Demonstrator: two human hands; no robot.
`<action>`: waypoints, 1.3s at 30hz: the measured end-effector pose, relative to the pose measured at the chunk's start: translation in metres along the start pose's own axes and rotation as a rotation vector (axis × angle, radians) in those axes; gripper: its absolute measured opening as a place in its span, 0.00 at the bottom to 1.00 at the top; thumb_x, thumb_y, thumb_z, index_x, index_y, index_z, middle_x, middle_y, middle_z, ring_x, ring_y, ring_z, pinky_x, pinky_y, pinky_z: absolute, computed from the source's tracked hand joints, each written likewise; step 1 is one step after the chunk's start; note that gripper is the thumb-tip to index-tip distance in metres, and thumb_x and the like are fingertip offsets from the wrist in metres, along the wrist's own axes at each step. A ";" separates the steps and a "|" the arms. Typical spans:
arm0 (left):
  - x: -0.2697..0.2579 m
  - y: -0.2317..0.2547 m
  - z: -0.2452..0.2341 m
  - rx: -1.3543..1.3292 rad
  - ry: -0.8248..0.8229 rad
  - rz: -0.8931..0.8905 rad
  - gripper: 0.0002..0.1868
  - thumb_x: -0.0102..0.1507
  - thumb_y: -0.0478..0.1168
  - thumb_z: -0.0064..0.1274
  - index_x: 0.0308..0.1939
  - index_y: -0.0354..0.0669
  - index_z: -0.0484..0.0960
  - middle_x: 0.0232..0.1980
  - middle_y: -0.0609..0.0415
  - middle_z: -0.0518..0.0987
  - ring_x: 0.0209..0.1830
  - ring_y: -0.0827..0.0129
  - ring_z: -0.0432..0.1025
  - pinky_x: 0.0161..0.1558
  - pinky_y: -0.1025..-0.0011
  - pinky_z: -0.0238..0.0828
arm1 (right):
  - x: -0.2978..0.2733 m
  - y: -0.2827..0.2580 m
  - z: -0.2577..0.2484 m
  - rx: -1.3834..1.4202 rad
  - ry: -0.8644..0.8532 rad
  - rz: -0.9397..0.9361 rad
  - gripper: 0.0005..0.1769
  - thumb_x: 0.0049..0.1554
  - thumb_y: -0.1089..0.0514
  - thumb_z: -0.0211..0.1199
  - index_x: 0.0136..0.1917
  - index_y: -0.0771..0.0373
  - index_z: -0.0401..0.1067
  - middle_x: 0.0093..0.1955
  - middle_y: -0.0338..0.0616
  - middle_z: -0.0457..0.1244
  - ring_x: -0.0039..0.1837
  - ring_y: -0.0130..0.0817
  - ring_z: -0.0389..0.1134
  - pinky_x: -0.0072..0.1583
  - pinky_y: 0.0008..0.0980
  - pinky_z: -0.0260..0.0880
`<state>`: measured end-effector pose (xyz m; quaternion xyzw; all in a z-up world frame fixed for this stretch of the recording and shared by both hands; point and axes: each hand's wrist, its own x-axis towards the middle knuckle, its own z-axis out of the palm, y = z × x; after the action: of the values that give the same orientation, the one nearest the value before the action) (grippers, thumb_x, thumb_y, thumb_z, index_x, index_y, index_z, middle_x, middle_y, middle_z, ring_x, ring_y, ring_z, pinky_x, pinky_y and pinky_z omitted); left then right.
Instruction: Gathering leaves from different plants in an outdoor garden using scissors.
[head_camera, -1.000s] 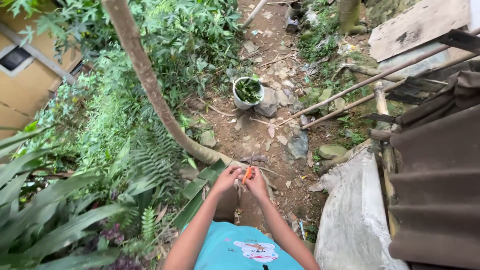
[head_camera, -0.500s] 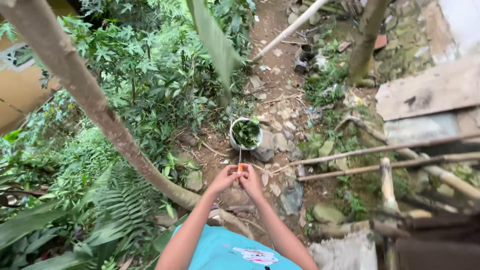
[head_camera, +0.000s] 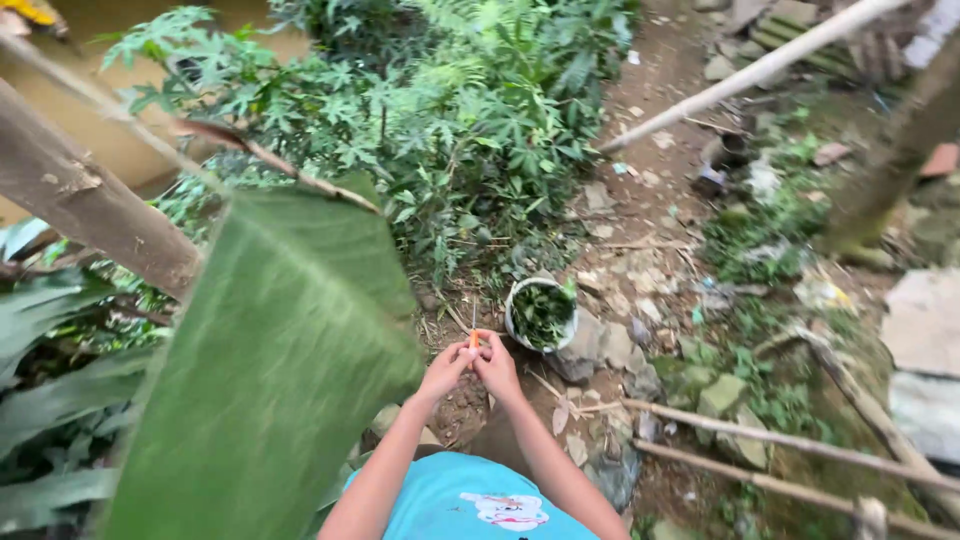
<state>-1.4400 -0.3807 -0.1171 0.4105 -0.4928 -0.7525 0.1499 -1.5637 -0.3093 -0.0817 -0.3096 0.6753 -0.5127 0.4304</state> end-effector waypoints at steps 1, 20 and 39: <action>0.010 0.003 0.000 -0.013 0.024 0.003 0.25 0.68 0.55 0.51 0.66 0.49 0.77 0.47 0.58 0.78 0.41 0.77 0.70 0.37 0.74 0.66 | 0.015 0.006 -0.004 -0.007 -0.027 -0.001 0.22 0.61 0.63 0.60 0.68 0.57 0.64 0.43 0.35 0.70 0.39 0.19 0.67 0.39 0.23 0.66; 0.177 0.073 0.062 -0.317 0.189 0.122 0.19 0.67 0.52 0.53 0.54 0.43 0.79 0.41 0.60 0.78 0.37 0.78 0.73 0.39 0.77 0.71 | 0.223 -0.032 -0.103 0.099 -0.502 0.058 0.19 0.64 0.59 0.58 0.68 0.58 0.64 0.45 0.33 0.67 0.36 0.18 0.60 0.38 0.19 0.60; 0.335 0.242 -0.168 0.200 0.651 0.096 0.28 0.65 0.56 0.56 0.62 0.45 0.75 0.57 0.48 0.81 0.57 0.62 0.78 0.59 0.67 0.72 | 0.463 -0.139 0.057 -0.031 -0.496 0.127 0.20 0.61 0.55 0.60 0.66 0.56 0.67 0.40 0.33 0.67 0.37 0.19 0.61 0.40 0.21 0.61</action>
<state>-1.5615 -0.8092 -0.0950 0.6181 -0.5091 -0.5221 0.2936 -1.7184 -0.7711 -0.0768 -0.3893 0.5750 -0.3828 0.6094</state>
